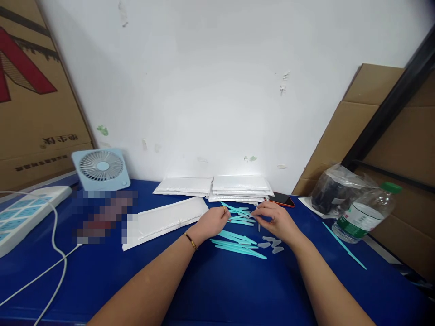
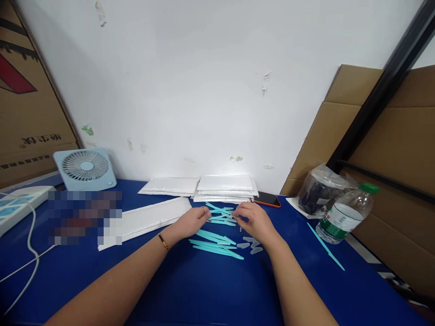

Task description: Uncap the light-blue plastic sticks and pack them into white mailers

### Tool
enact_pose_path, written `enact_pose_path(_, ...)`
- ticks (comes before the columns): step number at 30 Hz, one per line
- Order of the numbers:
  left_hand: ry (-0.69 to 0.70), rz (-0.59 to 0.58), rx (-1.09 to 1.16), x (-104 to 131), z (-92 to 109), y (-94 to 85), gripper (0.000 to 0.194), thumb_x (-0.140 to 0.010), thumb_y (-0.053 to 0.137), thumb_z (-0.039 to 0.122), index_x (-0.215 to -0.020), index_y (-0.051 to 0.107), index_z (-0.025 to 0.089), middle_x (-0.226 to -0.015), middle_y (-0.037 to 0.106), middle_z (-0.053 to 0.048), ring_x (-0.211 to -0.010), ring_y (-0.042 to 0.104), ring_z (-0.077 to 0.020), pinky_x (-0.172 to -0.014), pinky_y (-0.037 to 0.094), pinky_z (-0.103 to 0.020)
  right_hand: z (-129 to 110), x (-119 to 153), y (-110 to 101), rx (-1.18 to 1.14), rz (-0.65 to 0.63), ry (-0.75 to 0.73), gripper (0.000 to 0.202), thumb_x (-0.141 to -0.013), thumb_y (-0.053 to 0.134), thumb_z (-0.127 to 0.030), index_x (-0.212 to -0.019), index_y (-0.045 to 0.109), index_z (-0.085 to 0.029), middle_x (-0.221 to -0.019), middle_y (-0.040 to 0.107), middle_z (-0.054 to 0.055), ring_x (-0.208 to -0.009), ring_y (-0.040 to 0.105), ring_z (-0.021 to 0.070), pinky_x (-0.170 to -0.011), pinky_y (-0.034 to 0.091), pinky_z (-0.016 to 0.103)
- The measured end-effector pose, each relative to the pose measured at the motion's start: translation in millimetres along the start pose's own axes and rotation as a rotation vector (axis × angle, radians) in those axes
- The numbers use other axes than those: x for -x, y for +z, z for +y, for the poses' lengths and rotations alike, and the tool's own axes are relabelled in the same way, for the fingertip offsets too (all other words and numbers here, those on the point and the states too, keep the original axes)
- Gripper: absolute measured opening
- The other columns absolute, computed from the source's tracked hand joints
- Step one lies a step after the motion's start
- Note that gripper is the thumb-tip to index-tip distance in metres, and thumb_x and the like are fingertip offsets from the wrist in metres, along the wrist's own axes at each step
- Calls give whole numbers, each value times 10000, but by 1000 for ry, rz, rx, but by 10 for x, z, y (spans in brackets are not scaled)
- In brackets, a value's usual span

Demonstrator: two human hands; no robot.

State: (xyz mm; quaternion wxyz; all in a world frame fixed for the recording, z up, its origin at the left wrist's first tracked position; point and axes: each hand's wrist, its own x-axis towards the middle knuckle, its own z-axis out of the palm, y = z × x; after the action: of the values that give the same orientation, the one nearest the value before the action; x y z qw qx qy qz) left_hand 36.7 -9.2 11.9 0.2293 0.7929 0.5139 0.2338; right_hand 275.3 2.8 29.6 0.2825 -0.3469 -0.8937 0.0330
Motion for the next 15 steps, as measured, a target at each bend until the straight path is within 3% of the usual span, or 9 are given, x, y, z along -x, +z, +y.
enact_pose_path(8, -27, -15, -13, 2, 6, -28, 354, -870, 292, 415, -758, 522, 171, -780, 591, -29, -694, 535, -148, -592, 385, -242, 54, -1, 21, 112, 13, 4, 227, -851, 452, -293, -897, 665, -230, -868, 636, 79, -808, 565, 185, -758, 431, 311)
enact_pose_path(15, 14, -40, 8, -10, 29, 31, 341, -881, 287, 394, -788, 534, 179, -810, 614, -24, -715, 548, -151, -618, 410, -247, -102, -55, 116, 65, -48, -71, 233, -867, 437, -287, -910, 661, -237, -856, 645, 67, -809, 571, 173, -748, 419, 289)
